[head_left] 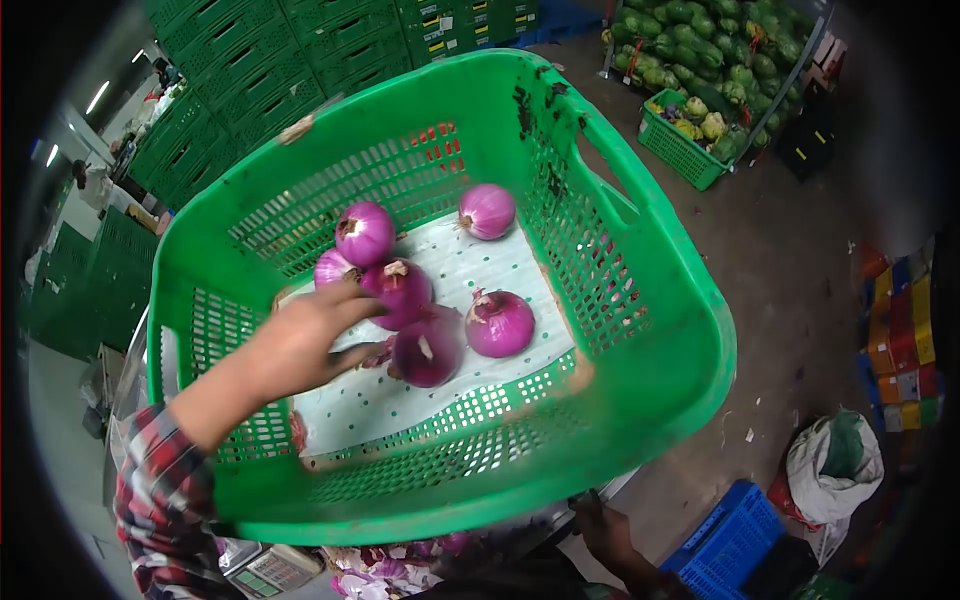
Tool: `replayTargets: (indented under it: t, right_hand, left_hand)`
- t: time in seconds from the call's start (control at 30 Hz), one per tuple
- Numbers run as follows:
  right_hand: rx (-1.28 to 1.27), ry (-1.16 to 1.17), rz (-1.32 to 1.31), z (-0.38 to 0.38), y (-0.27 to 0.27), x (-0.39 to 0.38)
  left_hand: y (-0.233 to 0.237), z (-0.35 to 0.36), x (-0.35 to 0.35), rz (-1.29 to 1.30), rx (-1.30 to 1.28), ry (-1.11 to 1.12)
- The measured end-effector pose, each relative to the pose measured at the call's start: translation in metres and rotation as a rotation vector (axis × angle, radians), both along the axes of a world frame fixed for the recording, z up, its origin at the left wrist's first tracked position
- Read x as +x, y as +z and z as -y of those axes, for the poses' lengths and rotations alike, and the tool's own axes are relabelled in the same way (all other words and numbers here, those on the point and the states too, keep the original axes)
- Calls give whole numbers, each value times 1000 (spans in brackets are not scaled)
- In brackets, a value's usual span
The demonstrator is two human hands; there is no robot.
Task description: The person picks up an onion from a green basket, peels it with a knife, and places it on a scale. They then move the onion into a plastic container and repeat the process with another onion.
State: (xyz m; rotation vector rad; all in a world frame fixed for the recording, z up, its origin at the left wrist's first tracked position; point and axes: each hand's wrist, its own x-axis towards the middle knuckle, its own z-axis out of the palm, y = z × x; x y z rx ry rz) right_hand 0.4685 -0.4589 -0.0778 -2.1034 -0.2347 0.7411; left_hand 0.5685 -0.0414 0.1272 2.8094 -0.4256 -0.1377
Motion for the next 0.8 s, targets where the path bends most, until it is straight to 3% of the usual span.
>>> replayTargets:
  t: [0.1, 0.17, 0.23, 0.27, 0.37, 0.53, 0.6, 0.77, 0.8]
  right_hand:
    - [-11, -33, -119, -6, 6, 9]
    - [-49, 68, 30, -4, -5, 7]
    - [-48, 160, 268, 0, -17, 5]
    - [75, -2, 36, -7, -3, 9]
    - [89, 3, 54, -7, -4, 9]
    - [76, -78, -58, -5, -6, 8]
    - [106, -103, -74, -3, -14, 5]
    - [323, -203, -77, -6, -22, 1]
    - [346, -211, -107, -11, 0, 3]
  left_hand:
    - [-63, 37, 49, -28, 177, -241]
    - [-92, 67, 73, -1, 294, -373]
    - [-128, 90, 89, -67, 496, -336]
    - [-132, 98, 94, -87, 519, -299]
    - [-128, 101, 107, -278, 404, -199]
    - [-113, 55, 89, -281, -131, 122]
    - [-54, 48, 72, -479, -471, 267]
    - [37, 21, -12, -414, -1061, 319]
    - [53, 23, -36, -417, -1193, 346]
